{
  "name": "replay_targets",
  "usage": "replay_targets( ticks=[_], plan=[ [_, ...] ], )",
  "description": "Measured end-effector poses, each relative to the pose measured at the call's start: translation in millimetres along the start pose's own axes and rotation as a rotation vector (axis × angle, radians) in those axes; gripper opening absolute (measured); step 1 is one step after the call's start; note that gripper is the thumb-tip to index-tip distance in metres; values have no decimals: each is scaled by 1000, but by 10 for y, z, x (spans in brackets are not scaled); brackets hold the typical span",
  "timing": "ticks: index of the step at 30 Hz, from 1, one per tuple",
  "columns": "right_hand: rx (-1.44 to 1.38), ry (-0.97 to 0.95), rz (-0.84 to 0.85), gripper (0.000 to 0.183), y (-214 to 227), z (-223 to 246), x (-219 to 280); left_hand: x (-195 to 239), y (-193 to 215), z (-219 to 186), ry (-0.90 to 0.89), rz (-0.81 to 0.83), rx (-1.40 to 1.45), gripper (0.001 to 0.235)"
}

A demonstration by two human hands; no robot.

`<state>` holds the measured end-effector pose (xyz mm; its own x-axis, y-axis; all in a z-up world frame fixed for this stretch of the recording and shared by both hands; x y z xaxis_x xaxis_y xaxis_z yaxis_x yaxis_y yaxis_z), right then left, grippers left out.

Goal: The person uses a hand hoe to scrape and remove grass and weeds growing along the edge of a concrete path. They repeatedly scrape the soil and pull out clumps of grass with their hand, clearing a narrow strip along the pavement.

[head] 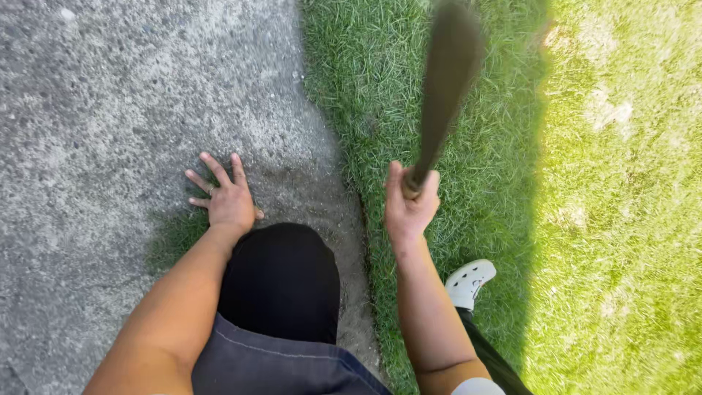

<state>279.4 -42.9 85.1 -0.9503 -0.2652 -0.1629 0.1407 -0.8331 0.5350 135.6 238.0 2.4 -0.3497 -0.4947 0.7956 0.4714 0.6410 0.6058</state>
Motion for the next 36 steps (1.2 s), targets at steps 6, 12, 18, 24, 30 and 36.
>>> replay_targets(
  ticks=[6,12,18,24,30,36],
  plan=[
    [557,-178,407,22,-444,-363,117,25,15,-32,-7,2,7,134],
    [162,-487,303,13,-174,-35,27,-46,138,-34,-9,-4,-18,133],
    [11,244,-37,17,-363,16,-457,-37,119,-43,-13,3,-11,134],
    [394,-302,411,20,-584,-60,-331,-76,232,-22,12,-10,-11,133],
    [-221,200,-25,19,-126,236,-733,4,44,-20,-13,6,21,132],
    [392,-282,487,16,-749,126,-663,-11,155,-66,9,52,7,131]
  ],
)
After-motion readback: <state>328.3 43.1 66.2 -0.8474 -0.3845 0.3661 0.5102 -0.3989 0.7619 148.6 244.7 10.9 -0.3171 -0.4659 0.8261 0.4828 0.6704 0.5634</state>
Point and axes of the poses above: each hand's wrist, its own x-axis away from the middle knuckle, its own y-axis out of the back of the hand, z = x × y, the point moved 2 cm from there along -x, towards the middle knuckle, and after that the axes turned 12 degrees about y, right-handed, at the moved point
